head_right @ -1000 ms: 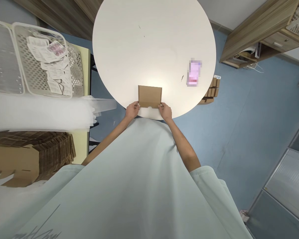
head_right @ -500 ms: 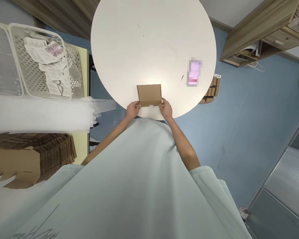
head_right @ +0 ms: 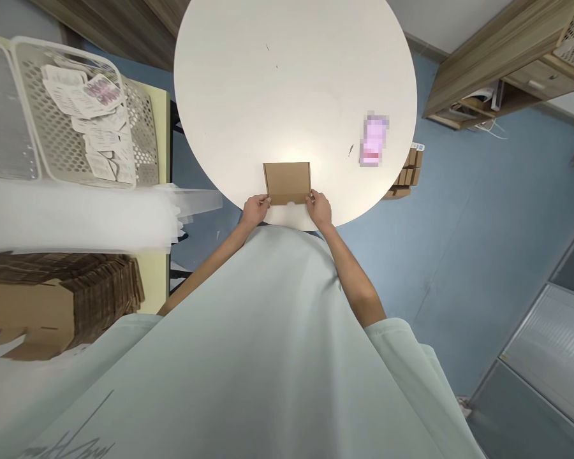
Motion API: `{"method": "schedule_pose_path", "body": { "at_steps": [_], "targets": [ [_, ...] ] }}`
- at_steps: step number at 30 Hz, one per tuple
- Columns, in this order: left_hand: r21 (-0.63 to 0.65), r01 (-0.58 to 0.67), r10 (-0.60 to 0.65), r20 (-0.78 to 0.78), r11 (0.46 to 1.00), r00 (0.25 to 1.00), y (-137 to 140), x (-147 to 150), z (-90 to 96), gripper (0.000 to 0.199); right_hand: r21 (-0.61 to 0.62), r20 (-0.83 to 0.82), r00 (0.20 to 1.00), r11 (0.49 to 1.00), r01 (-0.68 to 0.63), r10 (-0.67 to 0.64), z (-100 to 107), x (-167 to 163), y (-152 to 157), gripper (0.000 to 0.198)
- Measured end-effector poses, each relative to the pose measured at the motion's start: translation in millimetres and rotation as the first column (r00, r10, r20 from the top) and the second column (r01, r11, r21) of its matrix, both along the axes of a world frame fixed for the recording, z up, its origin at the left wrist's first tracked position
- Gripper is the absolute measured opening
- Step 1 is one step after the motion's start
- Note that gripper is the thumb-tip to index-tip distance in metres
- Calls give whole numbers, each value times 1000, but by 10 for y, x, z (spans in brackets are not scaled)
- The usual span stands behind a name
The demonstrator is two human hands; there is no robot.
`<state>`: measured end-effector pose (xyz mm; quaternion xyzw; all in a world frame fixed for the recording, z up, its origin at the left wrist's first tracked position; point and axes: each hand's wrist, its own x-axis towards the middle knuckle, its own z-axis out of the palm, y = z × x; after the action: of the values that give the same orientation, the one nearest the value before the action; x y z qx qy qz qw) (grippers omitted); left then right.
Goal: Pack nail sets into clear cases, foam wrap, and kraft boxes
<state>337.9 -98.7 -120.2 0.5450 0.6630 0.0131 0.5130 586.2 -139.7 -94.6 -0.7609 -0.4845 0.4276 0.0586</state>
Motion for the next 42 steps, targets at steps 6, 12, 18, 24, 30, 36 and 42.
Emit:
{"method": "schedule_pose_path", "body": {
  "at_steps": [6,12,18,24,30,36,42],
  "targets": [
    [11,-21,22,-76,1000,997,-46,49,24,41,-13,21,1000,1000,-19,19,-51,41,2,51],
    [105,-107,112,-38,989,993,-70,79,-7,51,52,5,1000,998,28,-28,-162,57,-13,53],
    [157,-162,144,116,974,983,-20,26,178,36,194,-180,978,971,136,-101,-161,95,-47,52],
    [197,-231,176,263,953,949,-66,-137,615,45,244,-346,921,931,272,-179,222,201,-95,75],
    [136,-276,233,266,951,935,-24,-150,546,45,218,-374,906,931,293,-197,231,200,-30,86],
    [170,-320,237,381,932,894,21,-89,283,54,189,-390,900,940,284,-194,52,218,38,89],
    [193,-286,199,374,939,906,15,-118,194,47,201,-406,899,943,264,-165,-16,249,44,86]
  ]
}}
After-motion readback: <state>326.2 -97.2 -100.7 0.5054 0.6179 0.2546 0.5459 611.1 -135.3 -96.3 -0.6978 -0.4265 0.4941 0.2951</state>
